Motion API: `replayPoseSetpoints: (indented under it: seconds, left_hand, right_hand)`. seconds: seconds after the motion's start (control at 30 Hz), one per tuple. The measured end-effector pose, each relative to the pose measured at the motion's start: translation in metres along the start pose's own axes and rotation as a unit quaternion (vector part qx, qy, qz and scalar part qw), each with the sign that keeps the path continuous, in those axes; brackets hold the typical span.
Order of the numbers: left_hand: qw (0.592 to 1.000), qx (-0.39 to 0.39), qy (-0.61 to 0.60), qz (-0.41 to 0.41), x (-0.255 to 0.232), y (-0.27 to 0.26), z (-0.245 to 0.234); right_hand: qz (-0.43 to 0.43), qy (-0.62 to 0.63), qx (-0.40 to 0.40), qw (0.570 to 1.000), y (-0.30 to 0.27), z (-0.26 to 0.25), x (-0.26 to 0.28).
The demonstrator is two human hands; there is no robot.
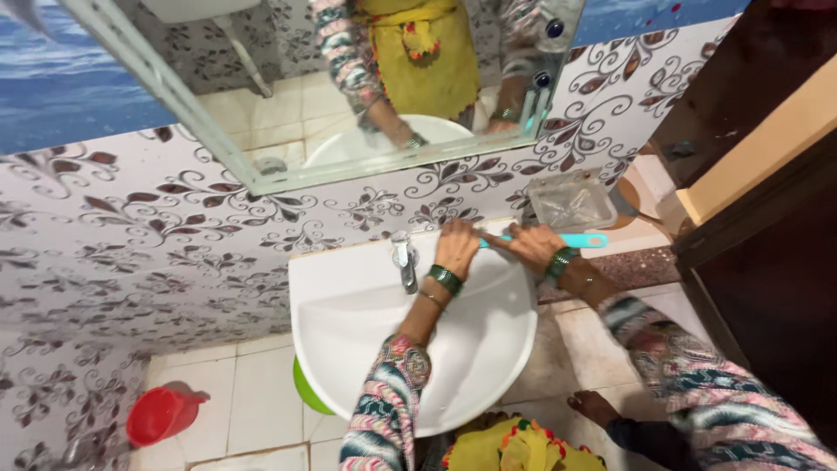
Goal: The person scrubs the faucet and the basin of a white sink using a blue brush, then rinses the surfaces with water from the faucet.
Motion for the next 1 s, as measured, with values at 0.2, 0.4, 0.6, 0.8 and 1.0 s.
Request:
replayPoseSetpoints:
  seconds: [0.2, 0.4, 0.6, 0.8, 1.0]
  left_hand:
    - [1.0, 0.02, 0.014, -0.019, 0.015, -0.014, -0.02]
    - [0.998, 0.052, -0.001, -0.032, 0.002, -0.024, -0.025]
    - [1.0, -0.009, -0.009, 0.004, -0.021, -0.031, -0.038]
    - [0.996, 0.09, -0.005, 0.001, 0.003, -0.033, -0.029]
    - [1.0, 0.024, 0.013, -0.007, 0.032, -0.032, -0.004]
  right_hand:
    - [0.002, 0.015, 0.0, 1.0, 0.008, -0.02, 0.032]
    - [0.007, 0.053, -0.023, 0.998, -0.015, -0.02, 0.039]
    - [0.038, 0.038, -0.012, 0.998, -0.041, -0.019, 0.042]
    - [0.07, 0.041, -0.021, 0.996, -0.018, -0.021, 0.057]
    - [0.059, 0.016, -0.027, 0.998, 0.023, -0.003, 0.054]
Point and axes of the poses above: each hand's wrist, its own y-axis towards the middle knuckle, its own z-axis out of the palm, x = y × z, the point moved 1 cm from there along y, towards the middle knuckle, and after that the axes turned 5 degrees about y, right-handed, at the moved point
